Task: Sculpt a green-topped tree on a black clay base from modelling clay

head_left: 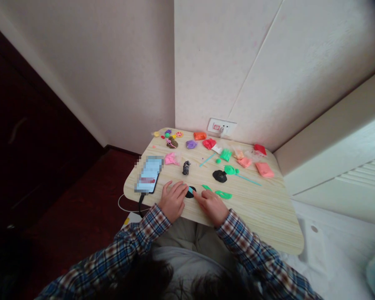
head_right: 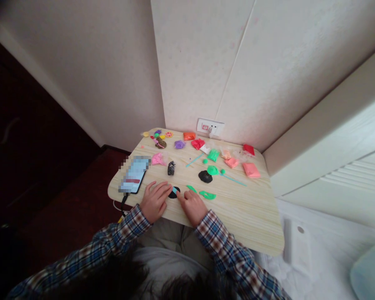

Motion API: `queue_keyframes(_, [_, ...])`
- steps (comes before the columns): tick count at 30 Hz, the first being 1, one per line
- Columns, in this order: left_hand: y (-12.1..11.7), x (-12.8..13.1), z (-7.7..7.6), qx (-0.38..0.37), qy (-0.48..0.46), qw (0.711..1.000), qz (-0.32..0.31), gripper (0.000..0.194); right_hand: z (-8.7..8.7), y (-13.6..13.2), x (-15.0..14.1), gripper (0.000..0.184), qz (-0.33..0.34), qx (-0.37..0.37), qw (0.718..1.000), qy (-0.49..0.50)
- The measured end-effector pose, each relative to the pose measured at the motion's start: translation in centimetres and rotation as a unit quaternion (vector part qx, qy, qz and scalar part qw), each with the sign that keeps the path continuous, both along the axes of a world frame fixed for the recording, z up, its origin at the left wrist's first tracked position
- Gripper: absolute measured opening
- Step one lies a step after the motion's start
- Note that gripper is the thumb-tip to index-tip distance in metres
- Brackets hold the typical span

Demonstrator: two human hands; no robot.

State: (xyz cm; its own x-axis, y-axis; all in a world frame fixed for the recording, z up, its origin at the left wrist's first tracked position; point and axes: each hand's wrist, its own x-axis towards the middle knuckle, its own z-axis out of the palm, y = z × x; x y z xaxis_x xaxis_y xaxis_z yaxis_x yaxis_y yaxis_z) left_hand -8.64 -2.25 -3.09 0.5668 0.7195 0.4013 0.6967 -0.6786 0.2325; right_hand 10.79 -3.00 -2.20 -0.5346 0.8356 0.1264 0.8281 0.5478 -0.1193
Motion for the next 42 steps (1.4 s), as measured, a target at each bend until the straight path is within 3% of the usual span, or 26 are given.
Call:
queue_keyframes(9, [0.6, 0.2, 1.0, 0.011, -0.016, 1.0, 0.003, 0.049, 1.1, 1.4, 1.4, 0.037, 0.01, -0.002, 1.0, 0.011])
queue_keyframes(17, [0.7, 0.4, 0.3, -0.006, -0.013, 1.0, -0.003, 0.048, -0.3, 0.5, 1.3, 0.036, 0.0, -0.01, 1.0, 0.025])
queue_keyframes(24, [0.7, 0.7, 0.8, -0.011, -0.011, 1.0, 0.02, 0.047, 1.5, 1.2, 2.1, 0.037, -0.005, -0.008, 1.0, 0.025])
queue_keyframes(30, [0.7, 0.6, 0.5, -0.006, -0.02, 0.999, 0.026, 0.052, 1.2, 0.9, 2.3, 0.036, -0.009, -0.025, 0.999, 0.026])
queue_keyframes(36, [-0.1, -0.6, 0.2, 0.045, -0.049, 0.998, 0.01, 0.055, 2.1, 0.1, 1.3, 0.037, -0.027, -0.03, 0.999, 0.02])
queue_keyframes(42, [-0.6, -1.1, 0.0, 0.019, -0.049, 0.998, 0.016, 0.054, 1.2, -1.2, -1.1, 0.036, -0.04, -0.049, 0.998, -0.032])
